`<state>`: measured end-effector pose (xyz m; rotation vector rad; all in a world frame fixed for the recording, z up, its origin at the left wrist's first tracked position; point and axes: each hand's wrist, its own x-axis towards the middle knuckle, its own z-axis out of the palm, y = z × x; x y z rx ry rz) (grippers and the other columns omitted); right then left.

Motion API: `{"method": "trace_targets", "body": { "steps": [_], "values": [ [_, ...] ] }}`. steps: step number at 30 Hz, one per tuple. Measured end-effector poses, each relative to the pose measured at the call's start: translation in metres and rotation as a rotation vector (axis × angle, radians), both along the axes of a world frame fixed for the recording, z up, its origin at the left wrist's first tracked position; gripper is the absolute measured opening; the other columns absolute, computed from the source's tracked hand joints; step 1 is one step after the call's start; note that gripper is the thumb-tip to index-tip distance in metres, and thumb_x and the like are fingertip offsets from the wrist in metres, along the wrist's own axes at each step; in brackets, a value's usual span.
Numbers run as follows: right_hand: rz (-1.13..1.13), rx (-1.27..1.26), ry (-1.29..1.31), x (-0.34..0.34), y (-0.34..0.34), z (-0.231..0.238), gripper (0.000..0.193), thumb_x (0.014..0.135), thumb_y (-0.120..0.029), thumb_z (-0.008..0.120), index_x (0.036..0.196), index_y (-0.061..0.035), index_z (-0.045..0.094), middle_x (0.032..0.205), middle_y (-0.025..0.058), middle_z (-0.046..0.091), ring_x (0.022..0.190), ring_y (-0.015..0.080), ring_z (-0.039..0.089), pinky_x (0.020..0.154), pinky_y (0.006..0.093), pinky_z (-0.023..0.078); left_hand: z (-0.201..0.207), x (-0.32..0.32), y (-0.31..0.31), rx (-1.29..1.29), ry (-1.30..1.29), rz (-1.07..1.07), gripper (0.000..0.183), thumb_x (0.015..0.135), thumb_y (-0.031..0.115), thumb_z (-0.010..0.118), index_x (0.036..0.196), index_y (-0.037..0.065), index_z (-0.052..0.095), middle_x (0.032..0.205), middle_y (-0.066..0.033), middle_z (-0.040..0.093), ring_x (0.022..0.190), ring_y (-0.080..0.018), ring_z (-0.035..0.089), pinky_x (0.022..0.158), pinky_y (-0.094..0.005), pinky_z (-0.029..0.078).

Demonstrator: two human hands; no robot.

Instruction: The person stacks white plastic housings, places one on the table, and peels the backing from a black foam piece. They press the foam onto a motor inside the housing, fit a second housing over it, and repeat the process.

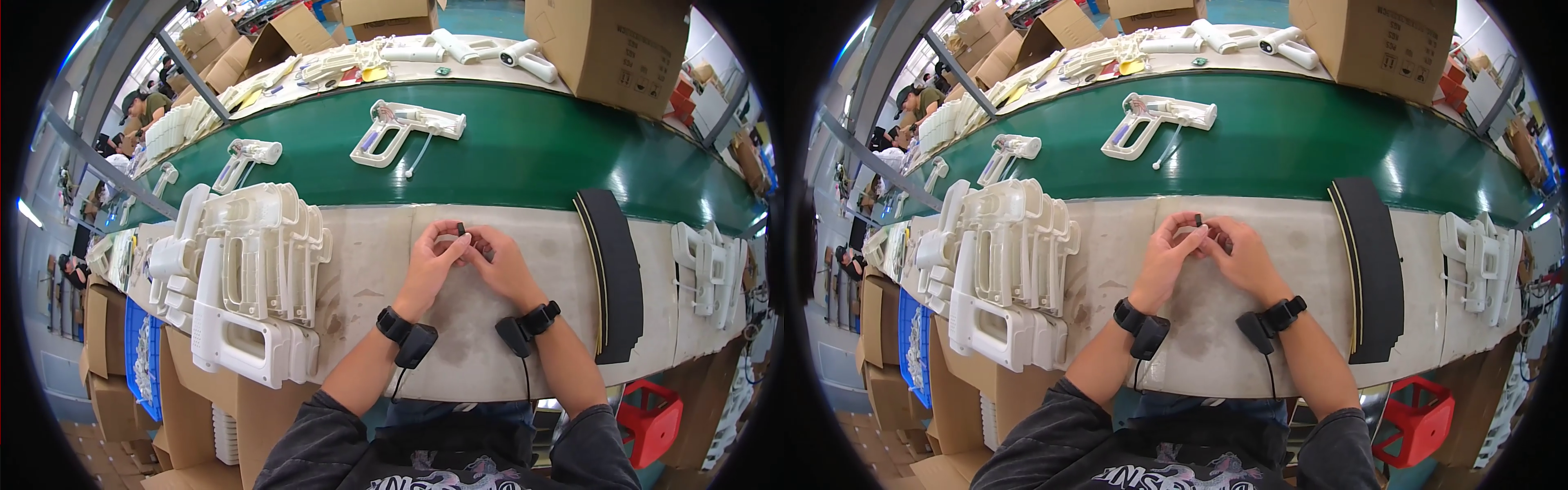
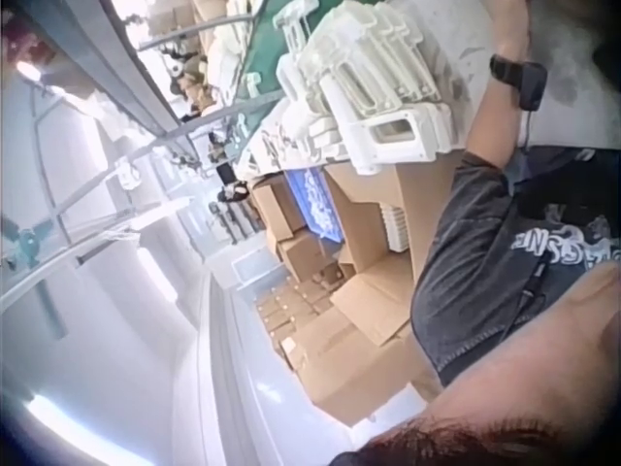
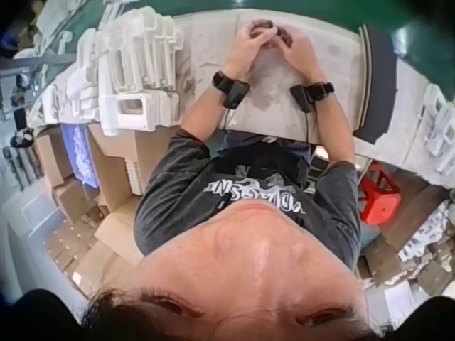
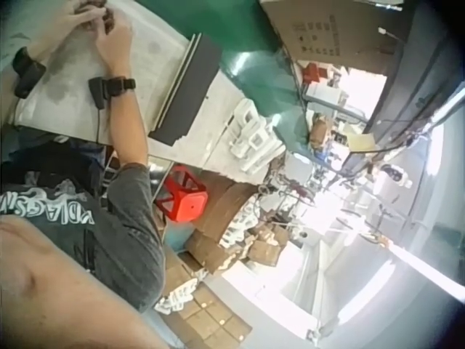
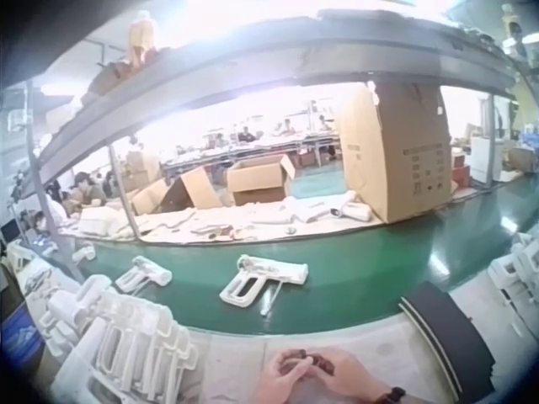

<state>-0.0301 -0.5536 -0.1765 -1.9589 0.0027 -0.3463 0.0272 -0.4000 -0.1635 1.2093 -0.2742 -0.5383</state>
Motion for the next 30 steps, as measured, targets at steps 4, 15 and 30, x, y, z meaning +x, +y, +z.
{"method": "trace_targets", "body": {
  "steps": [4, 15, 30],
  "values": [
    [-0.021, 0.001, -0.004, 0.001, 0.001, -0.002, 0.024, 0.091, -0.018, 0.07, 0.109, -0.0018, 0.067, 0.086, 0.0103, 0.068, 0.076, 0.0175, 0.063, 0.068, 0.0309, 0.05, 0.0, 0.001, 0.0, -0.04, 0.014, 0.037, 0.036, 0.093, 0.016, 0.07, 0.122, 0.0, 0.055, 0.114, -0.0062, 0.058, 0.09, -0.0104, 0.062, 0.073, -0.0255, 0.051],
    [-0.04, 0.029, 0.045, -0.001, 0.006, -0.001, 0.02, 0.093, -0.015, 0.068, 0.108, -0.0025, 0.068, 0.087, 0.0053, 0.069, 0.078, 0.0119, 0.062, 0.07, 0.0269, 0.049, 0.012, 0.002, 0.008, -0.096, 0.03, 0.103, 0.037, 0.096, 0.022, 0.067, 0.125, 0.0, 0.059, 0.113, -0.0044, 0.062, 0.09, -0.0101, 0.062, 0.074, -0.0253, 0.049],
    [0.067, -0.318, -0.011, 0.116, 0.016, 0.031, 0.029, 0.09, -0.016, 0.067, 0.115, -0.0009, 0.066, 0.102, 0.008, 0.067, 0.071, 0.0119, 0.061, 0.064, 0.0271, 0.049, 0.031, 0.014, 0.024, -0.248, -0.01, 0.229, 0.033, 0.096, 0.017, 0.067, 0.124, 0.001, 0.058, 0.109, -0.0023, 0.059, 0.087, -0.0071, 0.059, 0.07, -0.0234, 0.047]
  ]
}}
